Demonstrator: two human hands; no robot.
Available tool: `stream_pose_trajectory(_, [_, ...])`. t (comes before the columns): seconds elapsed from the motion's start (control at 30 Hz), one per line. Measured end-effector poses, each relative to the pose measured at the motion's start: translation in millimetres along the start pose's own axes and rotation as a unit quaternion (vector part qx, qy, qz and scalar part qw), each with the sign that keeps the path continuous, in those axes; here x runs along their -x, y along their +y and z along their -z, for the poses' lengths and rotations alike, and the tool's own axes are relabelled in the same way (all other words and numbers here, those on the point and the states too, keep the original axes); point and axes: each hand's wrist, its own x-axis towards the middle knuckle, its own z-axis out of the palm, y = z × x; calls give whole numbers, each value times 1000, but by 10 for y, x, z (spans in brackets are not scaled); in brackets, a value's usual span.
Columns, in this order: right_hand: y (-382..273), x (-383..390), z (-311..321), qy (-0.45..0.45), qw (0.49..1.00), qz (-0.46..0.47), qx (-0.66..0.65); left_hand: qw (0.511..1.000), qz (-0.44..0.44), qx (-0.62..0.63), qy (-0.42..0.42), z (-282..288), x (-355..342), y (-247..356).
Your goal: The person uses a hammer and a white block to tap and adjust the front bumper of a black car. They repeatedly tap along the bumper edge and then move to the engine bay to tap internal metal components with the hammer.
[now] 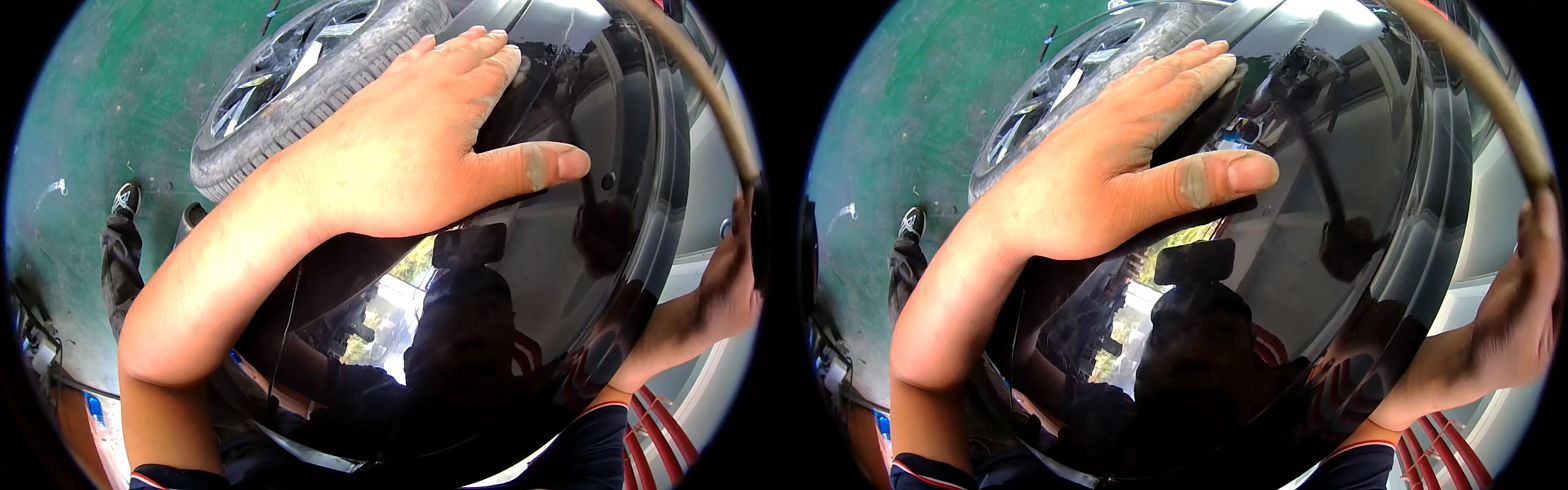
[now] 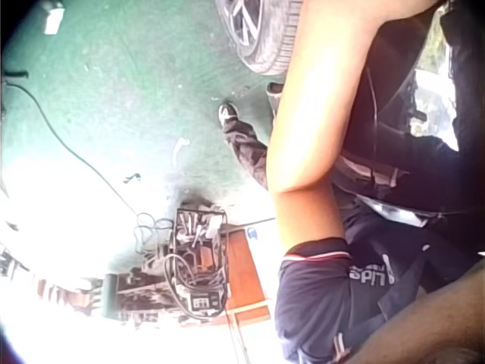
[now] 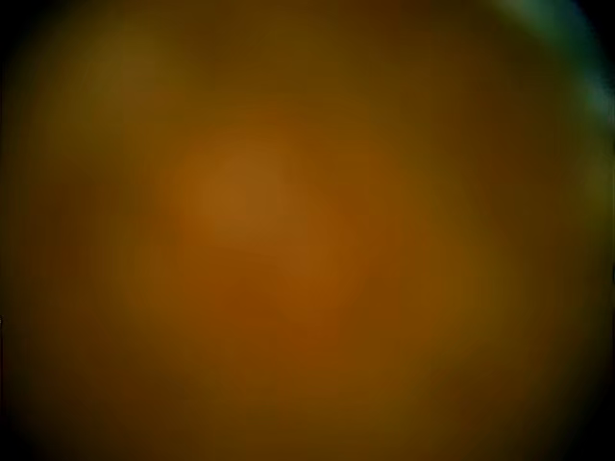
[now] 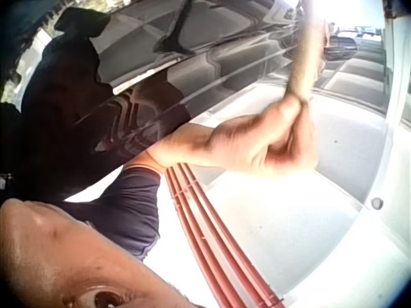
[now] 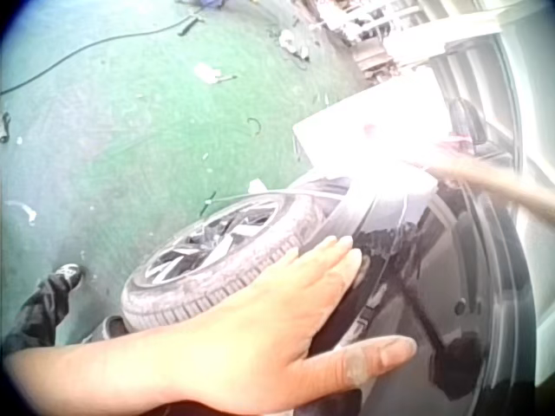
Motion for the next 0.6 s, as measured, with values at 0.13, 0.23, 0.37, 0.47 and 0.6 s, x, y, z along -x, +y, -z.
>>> stream_pose_trajectory(0.13, [442, -4, 245, -72, 994, 60, -59, 1000, 2, 5, 10, -34, 11, 0])
stream_pose_trajectory(0.23, [527, 228, 213, 17, 988, 2, -152, 1000, 4, 9, 16, -66, 17, 5])
stream_pose_trajectory(0.37, [440, 182, 146, -7, 995, 11, -98, 1000, 2, 6, 8, -38, 18, -3])
stream_pose_trajectory(0.47, [244, 259, -32, 72, 993, -90, -37, 1000, -3, 21, 14, -57, -1, -5])
stream_pose_trajectory(0.6, [165, 39, 71, -16, 999, 17, 27, 1000, -5, 9, 21, -69, 13, 0])
